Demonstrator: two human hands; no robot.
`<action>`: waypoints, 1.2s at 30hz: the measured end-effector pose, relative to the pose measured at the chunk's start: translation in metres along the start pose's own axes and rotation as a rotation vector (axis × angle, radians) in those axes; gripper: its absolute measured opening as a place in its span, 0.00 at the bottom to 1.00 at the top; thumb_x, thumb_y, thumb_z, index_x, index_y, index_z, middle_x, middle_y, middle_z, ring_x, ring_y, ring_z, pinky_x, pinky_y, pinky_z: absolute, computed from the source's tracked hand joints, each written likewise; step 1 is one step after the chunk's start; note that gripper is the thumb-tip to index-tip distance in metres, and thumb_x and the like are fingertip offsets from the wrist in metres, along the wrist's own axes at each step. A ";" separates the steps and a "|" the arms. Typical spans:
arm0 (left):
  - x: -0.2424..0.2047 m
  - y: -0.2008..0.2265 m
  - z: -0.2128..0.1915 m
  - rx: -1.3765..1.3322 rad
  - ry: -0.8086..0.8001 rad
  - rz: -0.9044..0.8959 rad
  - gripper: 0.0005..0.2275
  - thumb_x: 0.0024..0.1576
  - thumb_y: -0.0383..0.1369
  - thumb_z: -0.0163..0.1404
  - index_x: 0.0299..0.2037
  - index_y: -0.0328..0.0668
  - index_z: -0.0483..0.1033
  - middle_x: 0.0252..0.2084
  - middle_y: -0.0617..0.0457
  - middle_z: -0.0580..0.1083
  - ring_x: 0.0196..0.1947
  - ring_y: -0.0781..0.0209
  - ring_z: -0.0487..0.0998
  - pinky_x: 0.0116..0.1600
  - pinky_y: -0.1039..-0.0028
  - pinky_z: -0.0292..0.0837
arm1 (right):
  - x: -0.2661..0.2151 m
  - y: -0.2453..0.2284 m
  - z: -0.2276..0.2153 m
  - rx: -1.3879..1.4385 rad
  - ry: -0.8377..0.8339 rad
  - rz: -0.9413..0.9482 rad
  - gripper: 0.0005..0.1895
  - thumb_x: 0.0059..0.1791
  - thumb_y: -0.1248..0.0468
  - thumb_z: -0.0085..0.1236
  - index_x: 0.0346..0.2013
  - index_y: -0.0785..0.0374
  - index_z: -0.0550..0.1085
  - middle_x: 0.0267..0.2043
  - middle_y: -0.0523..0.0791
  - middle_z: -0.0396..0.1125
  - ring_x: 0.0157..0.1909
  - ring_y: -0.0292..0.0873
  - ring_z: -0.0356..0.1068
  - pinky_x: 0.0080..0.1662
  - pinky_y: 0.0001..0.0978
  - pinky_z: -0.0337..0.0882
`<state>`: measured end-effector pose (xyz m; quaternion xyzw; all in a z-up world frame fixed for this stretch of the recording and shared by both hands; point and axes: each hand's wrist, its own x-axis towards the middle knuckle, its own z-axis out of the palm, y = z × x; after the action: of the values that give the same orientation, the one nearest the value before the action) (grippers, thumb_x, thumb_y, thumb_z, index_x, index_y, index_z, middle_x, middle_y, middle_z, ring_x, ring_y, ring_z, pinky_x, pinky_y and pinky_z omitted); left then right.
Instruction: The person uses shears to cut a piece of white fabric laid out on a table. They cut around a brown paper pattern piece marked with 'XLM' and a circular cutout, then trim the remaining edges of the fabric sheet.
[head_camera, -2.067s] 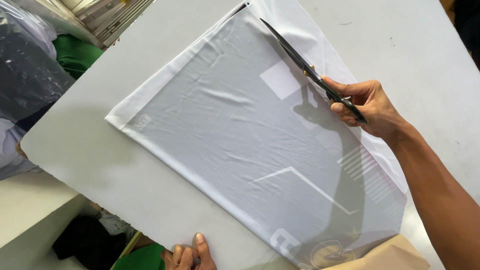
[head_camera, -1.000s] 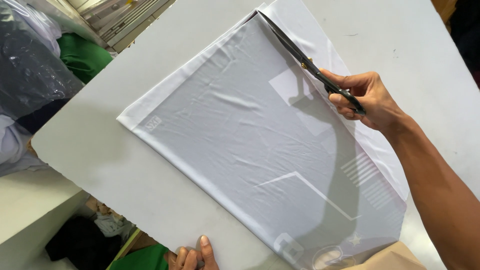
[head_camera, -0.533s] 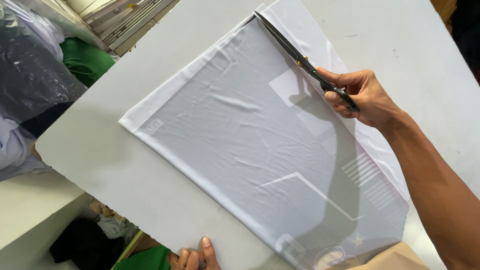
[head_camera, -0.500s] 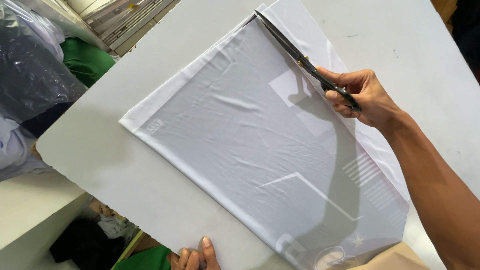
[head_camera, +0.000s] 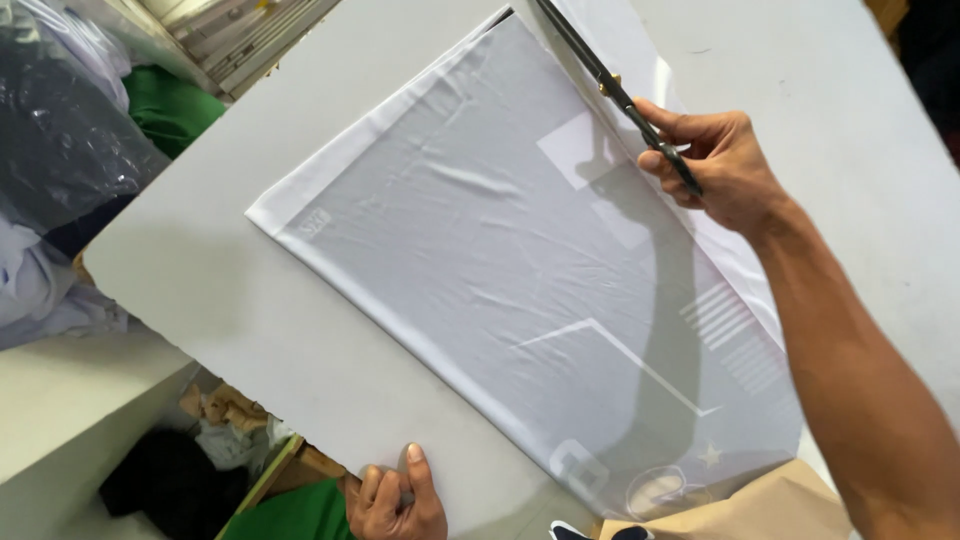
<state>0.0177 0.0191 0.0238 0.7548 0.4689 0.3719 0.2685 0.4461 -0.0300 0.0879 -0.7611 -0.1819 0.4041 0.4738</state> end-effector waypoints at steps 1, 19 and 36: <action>-0.004 0.001 -0.002 0.010 -0.004 -0.055 0.24 0.52 0.24 0.56 0.12 0.43 0.50 0.15 0.54 0.47 0.20 0.58 0.48 0.29 0.71 0.54 | -0.011 0.001 0.001 0.027 0.036 -0.022 0.31 0.46 0.68 0.62 0.65 0.60 0.71 0.30 0.37 0.57 0.22 0.28 0.47 0.21 0.19 0.45; 0.217 0.158 0.277 0.146 -0.590 0.587 0.28 0.53 0.59 0.53 0.58 0.57 0.69 0.63 0.43 0.61 0.65 0.38 0.55 0.63 0.40 0.41 | -0.543 0.128 0.093 0.678 1.061 0.288 0.33 0.51 0.68 0.37 0.72 0.51 0.67 0.25 0.47 0.48 0.22 0.46 0.51 0.28 0.33 0.50; 0.365 -0.122 0.054 -0.566 0.158 0.603 0.03 0.63 0.12 0.56 0.43 0.18 0.82 0.36 0.36 0.80 0.36 0.50 0.82 0.40 0.65 0.79 | -0.628 0.238 0.191 0.625 0.727 -0.140 0.47 0.49 0.67 0.55 0.80 0.54 0.46 0.30 0.53 0.70 0.24 0.51 0.77 0.29 0.40 0.77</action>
<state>0.1030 0.3977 0.0132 0.7240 0.1254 0.6045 0.3076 -0.1108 -0.4506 0.1163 -0.6601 0.0747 0.1146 0.7386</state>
